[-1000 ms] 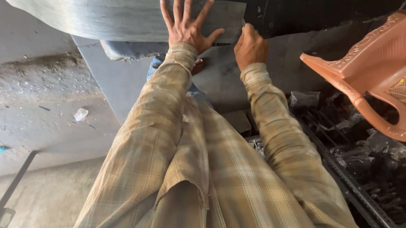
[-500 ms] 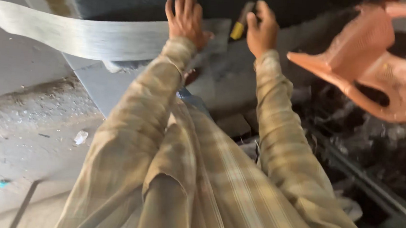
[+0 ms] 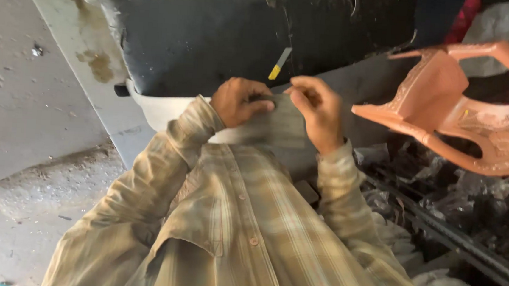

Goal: Using a small handheld blade to trim and shape metal sheets in a workshop.

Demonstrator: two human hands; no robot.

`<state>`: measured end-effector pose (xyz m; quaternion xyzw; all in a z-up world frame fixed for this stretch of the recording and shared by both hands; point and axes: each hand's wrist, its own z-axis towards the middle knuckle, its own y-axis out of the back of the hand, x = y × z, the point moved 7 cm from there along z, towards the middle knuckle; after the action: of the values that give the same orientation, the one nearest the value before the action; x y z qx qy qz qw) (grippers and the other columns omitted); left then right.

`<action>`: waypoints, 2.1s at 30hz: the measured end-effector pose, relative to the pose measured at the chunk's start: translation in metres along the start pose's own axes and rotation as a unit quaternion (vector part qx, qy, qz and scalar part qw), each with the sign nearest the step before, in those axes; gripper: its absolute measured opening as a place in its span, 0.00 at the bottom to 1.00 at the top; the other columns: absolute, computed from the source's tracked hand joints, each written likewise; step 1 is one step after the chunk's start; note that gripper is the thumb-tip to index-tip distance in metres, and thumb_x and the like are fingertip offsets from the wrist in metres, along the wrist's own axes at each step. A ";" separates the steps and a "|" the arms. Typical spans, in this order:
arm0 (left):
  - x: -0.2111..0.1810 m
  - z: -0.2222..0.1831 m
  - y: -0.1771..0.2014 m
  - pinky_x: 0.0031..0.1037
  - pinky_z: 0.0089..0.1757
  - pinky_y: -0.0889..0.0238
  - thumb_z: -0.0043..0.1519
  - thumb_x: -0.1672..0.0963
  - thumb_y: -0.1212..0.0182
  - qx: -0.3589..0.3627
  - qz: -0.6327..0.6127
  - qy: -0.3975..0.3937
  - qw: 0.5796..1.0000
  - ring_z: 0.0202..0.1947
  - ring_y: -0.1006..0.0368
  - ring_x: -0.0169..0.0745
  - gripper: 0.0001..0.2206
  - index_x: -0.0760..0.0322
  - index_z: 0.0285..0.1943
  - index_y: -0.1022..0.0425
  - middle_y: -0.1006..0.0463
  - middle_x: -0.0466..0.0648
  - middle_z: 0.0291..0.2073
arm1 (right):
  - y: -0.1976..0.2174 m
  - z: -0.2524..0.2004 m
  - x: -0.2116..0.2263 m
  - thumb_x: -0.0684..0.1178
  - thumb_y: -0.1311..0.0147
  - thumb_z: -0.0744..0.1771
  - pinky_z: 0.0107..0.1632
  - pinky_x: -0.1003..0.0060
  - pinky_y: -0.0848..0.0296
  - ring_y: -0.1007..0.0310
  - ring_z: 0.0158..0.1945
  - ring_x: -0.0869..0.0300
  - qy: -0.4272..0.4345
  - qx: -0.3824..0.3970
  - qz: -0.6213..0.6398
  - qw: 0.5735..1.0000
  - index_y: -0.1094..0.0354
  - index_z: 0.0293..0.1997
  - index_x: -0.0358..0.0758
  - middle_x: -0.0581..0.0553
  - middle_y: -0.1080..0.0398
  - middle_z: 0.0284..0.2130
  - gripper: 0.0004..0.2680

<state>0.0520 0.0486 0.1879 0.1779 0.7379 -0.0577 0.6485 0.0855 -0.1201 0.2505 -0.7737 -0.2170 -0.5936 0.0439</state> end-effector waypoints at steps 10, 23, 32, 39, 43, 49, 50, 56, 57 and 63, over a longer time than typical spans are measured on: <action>-0.064 -0.008 -0.006 0.34 0.31 0.30 0.60 0.52 0.35 -0.096 0.025 0.060 0.993 0.24 0.21 0.48 0.12 0.64 0.43 0.18 0.19 0.54 0.24 | 0.005 -0.048 0.083 0.54 0.35 0.66 0.63 0.47 0.32 0.34 0.65 0.38 0.324 -0.010 -0.556 0.766 0.30 0.61 0.28 0.34 0.28 0.58 0.21; -0.111 0.060 -0.004 0.34 0.35 0.28 0.60 0.56 0.35 -0.151 0.050 -0.034 0.987 0.30 0.19 0.50 0.06 0.61 0.43 0.16 0.16 0.52 0.31 | 0.070 0.036 0.081 0.52 0.35 0.66 0.59 0.48 0.33 0.27 0.46 0.47 0.360 0.106 -0.421 0.826 0.27 0.42 0.30 0.39 0.25 0.38 0.12; -0.105 0.101 0.003 0.36 0.34 0.28 0.61 0.55 0.34 -0.219 0.068 -0.022 0.973 0.32 0.19 0.52 0.08 0.61 0.46 0.21 0.16 0.51 0.32 | 0.081 0.073 0.103 0.50 0.33 0.66 0.55 0.48 0.31 0.29 0.48 0.42 0.451 0.101 -0.427 0.777 0.28 0.49 0.27 0.34 0.27 0.44 0.15; -0.116 0.110 0.004 0.36 0.41 0.25 0.60 0.58 0.34 -0.275 0.129 -0.154 0.940 0.40 0.19 0.54 0.14 0.59 0.56 0.21 0.16 0.52 0.43 | 0.096 0.097 0.088 0.45 0.32 0.64 0.52 0.50 0.27 0.28 0.49 0.42 0.468 0.129 -0.356 0.799 0.30 0.52 0.27 0.35 0.29 0.46 0.15; -0.104 0.115 0.000 0.37 0.39 0.26 0.56 0.58 0.31 -0.247 0.147 -0.115 0.951 0.38 0.19 0.54 0.15 0.61 0.53 0.19 0.17 0.53 0.41 | 0.093 0.103 0.087 0.44 0.32 0.64 0.47 0.53 0.27 0.28 0.44 0.44 0.442 0.151 -0.348 0.813 0.29 0.48 0.28 0.37 0.28 0.41 0.13; -0.087 0.139 -0.008 0.36 0.40 0.26 0.57 0.59 0.32 -0.235 0.150 -0.143 0.949 0.37 0.19 0.53 0.10 0.65 0.47 0.17 0.17 0.52 0.38 | 0.100 0.124 0.063 0.41 0.34 0.64 0.41 0.55 0.27 0.26 0.38 0.46 0.393 0.167 -0.340 0.838 0.26 0.42 0.30 0.38 0.25 0.35 0.07; -0.082 0.145 -0.011 0.36 0.39 0.26 0.57 0.59 0.32 -0.227 0.146 -0.129 0.954 0.37 0.19 0.53 0.09 0.65 0.45 0.17 0.17 0.52 0.37 | 0.102 0.127 0.058 0.41 0.34 0.64 0.40 0.55 0.27 0.25 0.37 0.45 0.377 0.179 -0.334 0.845 0.26 0.40 0.30 0.37 0.25 0.34 0.07; -0.085 0.153 -0.011 0.37 0.38 0.26 0.57 0.60 0.33 -0.185 0.130 -0.131 0.965 0.36 0.19 0.53 0.06 0.66 0.42 0.17 0.16 0.53 0.37 | 0.110 0.127 0.047 0.40 0.36 0.65 0.38 0.56 0.27 0.24 0.36 0.45 0.357 0.181 -0.302 0.865 0.27 0.39 0.29 0.36 0.26 0.33 0.06; -0.086 0.153 -0.009 0.36 0.38 0.26 0.58 0.59 0.33 -0.174 0.126 -0.125 0.969 0.36 0.19 0.52 0.06 0.66 0.41 0.17 0.16 0.52 0.36 | 0.109 0.125 0.045 0.39 0.37 0.65 0.39 0.57 0.27 0.24 0.36 0.46 0.366 0.171 -0.301 0.864 0.28 0.39 0.29 0.36 0.26 0.33 0.05; -0.087 0.154 -0.001 0.35 0.37 0.26 0.59 0.60 0.33 -0.176 0.146 -0.125 0.965 0.36 0.19 0.50 0.06 0.65 0.42 0.18 0.17 0.50 0.37 | 0.108 0.143 0.048 0.40 0.36 0.65 0.34 0.61 0.29 0.24 0.32 0.51 0.285 0.207 -0.243 0.904 0.27 0.38 0.28 0.37 0.26 0.31 0.05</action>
<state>0.2040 -0.0176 0.2495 0.1580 0.6156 0.1465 0.7580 0.2653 -0.1574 0.2747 -0.4684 -0.4946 -0.7227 0.1171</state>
